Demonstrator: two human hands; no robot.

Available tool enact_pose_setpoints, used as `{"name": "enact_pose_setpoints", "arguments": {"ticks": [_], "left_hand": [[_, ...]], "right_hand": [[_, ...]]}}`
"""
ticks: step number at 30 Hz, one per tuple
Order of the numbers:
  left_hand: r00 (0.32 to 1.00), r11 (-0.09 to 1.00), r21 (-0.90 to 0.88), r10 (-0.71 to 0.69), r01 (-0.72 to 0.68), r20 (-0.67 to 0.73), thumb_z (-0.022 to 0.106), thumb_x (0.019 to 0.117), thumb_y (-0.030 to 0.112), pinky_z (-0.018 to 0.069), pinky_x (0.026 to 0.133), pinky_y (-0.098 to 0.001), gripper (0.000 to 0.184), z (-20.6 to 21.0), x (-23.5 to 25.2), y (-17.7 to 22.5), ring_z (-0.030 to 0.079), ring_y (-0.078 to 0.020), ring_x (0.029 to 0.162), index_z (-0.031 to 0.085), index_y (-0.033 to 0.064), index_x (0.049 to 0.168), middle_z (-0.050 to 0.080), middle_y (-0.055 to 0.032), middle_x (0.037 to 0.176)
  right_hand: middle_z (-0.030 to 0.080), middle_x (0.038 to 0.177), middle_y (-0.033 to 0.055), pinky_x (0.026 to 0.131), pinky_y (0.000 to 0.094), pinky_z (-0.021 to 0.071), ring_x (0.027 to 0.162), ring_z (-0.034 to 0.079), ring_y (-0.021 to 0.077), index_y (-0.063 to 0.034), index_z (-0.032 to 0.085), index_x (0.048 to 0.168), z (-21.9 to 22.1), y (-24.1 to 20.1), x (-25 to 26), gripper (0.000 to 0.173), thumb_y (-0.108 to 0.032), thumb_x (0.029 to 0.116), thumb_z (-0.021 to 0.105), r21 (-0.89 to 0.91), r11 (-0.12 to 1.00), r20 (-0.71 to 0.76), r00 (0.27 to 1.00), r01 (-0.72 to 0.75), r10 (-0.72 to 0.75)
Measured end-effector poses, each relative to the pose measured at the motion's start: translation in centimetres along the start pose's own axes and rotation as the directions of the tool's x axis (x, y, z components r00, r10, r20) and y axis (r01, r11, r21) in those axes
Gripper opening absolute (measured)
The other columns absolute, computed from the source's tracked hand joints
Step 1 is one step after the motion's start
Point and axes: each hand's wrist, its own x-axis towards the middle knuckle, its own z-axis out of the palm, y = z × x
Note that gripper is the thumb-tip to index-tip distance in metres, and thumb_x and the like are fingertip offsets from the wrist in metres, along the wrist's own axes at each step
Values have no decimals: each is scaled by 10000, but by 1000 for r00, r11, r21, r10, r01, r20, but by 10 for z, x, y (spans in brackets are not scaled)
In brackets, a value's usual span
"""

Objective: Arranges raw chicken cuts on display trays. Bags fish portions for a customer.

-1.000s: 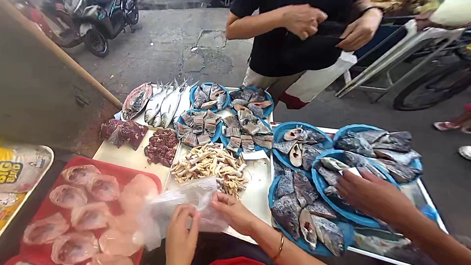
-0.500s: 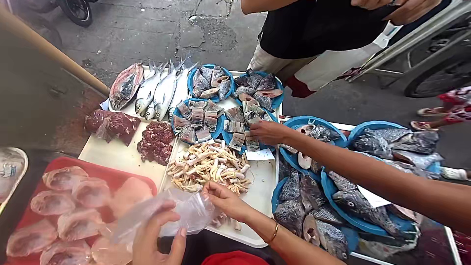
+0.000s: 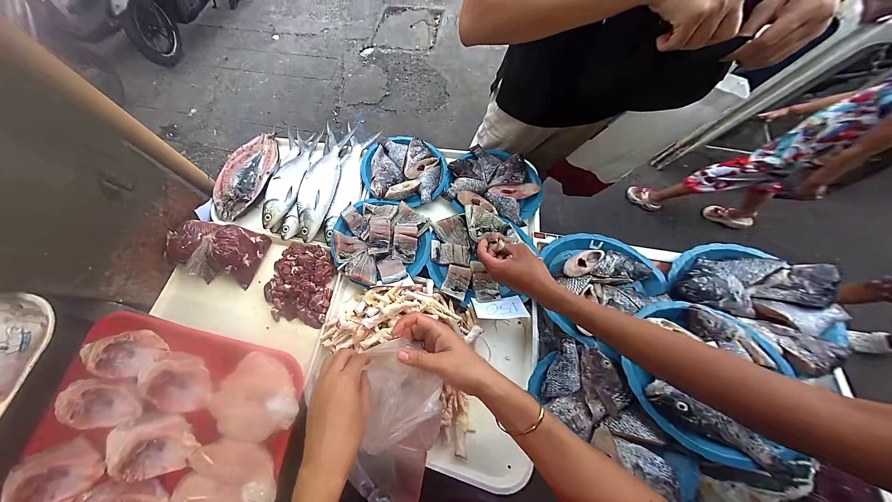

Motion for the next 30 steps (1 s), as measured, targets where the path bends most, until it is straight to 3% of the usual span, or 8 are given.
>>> {"name": "enact_pose_setpoints", "arguments": {"ticks": [5,9,12,15,18,23,27,30], "left_hand": [[999,998,-62,-32,32,10,582,866,-99,589,840,-505,242,0,-12,-8,708,-334,966,782,35,889,712,-169,1105],[948,975,39,-222,219,229,492,963,-88,480,1087,-505,382,-3,-14,-2,601,-359,1291,752,48,1208,619,-177,1407],[948,973,63,-232,223,218,519,992,0,499,1061,-501,334,-3,-18,4,647,-346,1230,719,24,1259,687,-173,1302],[966,976,-9,-214,218,148,584,946,10,569,909,-472,225,-5,-26,3,708,-311,1012,746,5,1103,721,-160,1115],[967,965,-115,-220,235,129,592,895,-10,567,719,-350,175,-3,-37,0,654,-194,804,724,30,1003,670,-120,1065],[947,932,-217,-247,289,204,543,896,-28,557,775,-319,324,-1,-44,1,661,-183,960,733,70,1139,548,-163,1443],[950,868,-409,-189,280,249,526,856,-54,553,926,-320,464,0,-41,1,615,-177,1241,703,73,1266,540,-147,1488],[952,757,-586,-170,291,254,523,840,-43,568,841,-262,534,-1,-37,6,645,-108,1143,633,33,1357,544,-152,1471]], "right_hand": [[631,1272,126,866,323,550,1015,643,143,4,668,1258,-41,-6,15,306,-134,995,593,-359,930,75,992,-73,106],[678,1247,197,973,529,501,1097,665,339,-177,547,1493,-77,-7,83,422,-181,1101,388,-740,547,-324,920,-391,219],[625,1378,206,1025,658,440,1285,579,430,-239,526,1513,-86,7,113,472,-150,1062,420,-824,210,-431,822,-527,372],[629,1371,205,995,656,457,1277,585,427,-211,559,1483,-81,11,114,451,-152,1049,452,-844,127,-441,810,-521,387],[620,1388,201,1011,643,452,1292,577,417,-226,524,1515,-80,11,111,475,-162,1049,456,-841,118,-446,801,-528,400],[619,1393,192,1027,645,438,1306,568,411,-214,539,1502,-82,13,112,457,-188,1057,438,-838,125,-442,794,-532,418],[656,1287,214,1034,507,480,1182,635,334,-40,657,1334,-64,-14,74,356,-233,1084,492,-775,583,-117,962,-243,246],[604,1345,184,1062,366,477,1269,567,214,10,748,1036,-25,-34,18,262,-224,974,648,-504,835,139,975,218,-171]]}}
